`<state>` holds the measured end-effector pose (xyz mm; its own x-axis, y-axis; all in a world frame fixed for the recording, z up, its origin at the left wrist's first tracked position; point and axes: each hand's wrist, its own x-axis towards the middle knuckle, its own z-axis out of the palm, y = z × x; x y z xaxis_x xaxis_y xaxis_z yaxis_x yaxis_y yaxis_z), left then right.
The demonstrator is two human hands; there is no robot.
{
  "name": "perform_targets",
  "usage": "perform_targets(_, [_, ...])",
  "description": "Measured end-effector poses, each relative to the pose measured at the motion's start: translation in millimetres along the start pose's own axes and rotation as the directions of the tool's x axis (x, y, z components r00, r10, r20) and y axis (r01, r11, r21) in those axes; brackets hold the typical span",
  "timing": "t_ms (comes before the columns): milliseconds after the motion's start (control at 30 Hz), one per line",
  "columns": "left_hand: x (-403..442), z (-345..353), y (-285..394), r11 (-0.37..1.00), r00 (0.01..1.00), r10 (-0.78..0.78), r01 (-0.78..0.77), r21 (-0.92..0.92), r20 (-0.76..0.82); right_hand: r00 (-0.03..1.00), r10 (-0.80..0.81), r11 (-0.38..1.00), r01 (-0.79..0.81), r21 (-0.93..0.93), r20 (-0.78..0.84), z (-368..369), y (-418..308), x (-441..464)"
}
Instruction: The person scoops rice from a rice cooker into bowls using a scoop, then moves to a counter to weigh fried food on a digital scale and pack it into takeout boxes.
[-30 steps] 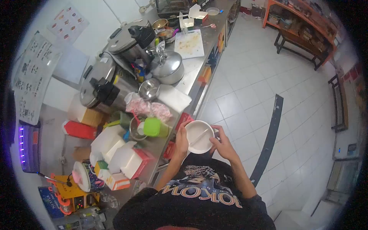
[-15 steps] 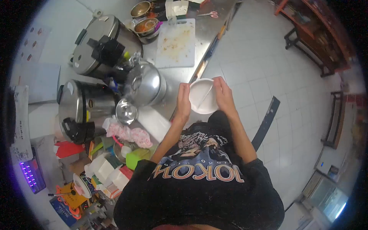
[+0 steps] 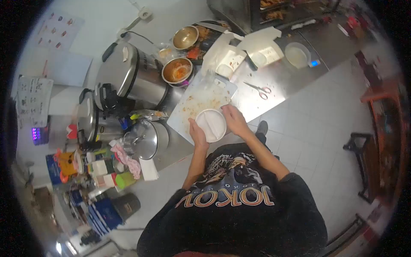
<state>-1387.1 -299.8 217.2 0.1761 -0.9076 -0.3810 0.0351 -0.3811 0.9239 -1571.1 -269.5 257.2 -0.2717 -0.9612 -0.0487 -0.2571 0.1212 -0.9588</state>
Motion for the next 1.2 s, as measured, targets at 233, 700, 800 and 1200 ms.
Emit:
perform_targets(233, [-34,9,11,0.993,0.822,0.001,-0.069,-0.098,-0.569,0.992,0.015,0.981,0.01,-0.193,0.127,18,36,144])
perform_targets(700, [-97,48,85,0.819,0.798,-0.157,-0.224,-0.528,-0.582,0.943,-0.092,0.995,0.073,0.07,0.32,7,55,204])
perform_targets(800, [-88,43,84,0.728,0.863,-0.216,-0.17,-0.665,-0.458,0.904,-0.254,0.967,0.223,0.127,0.343,-44,87,198])
perform_targets(1200, [52,118,35,0.937,0.939,0.144,-0.028,0.349,-0.313,0.998,0.01,0.995,-0.016,0.1,0.059,-229,57,140])
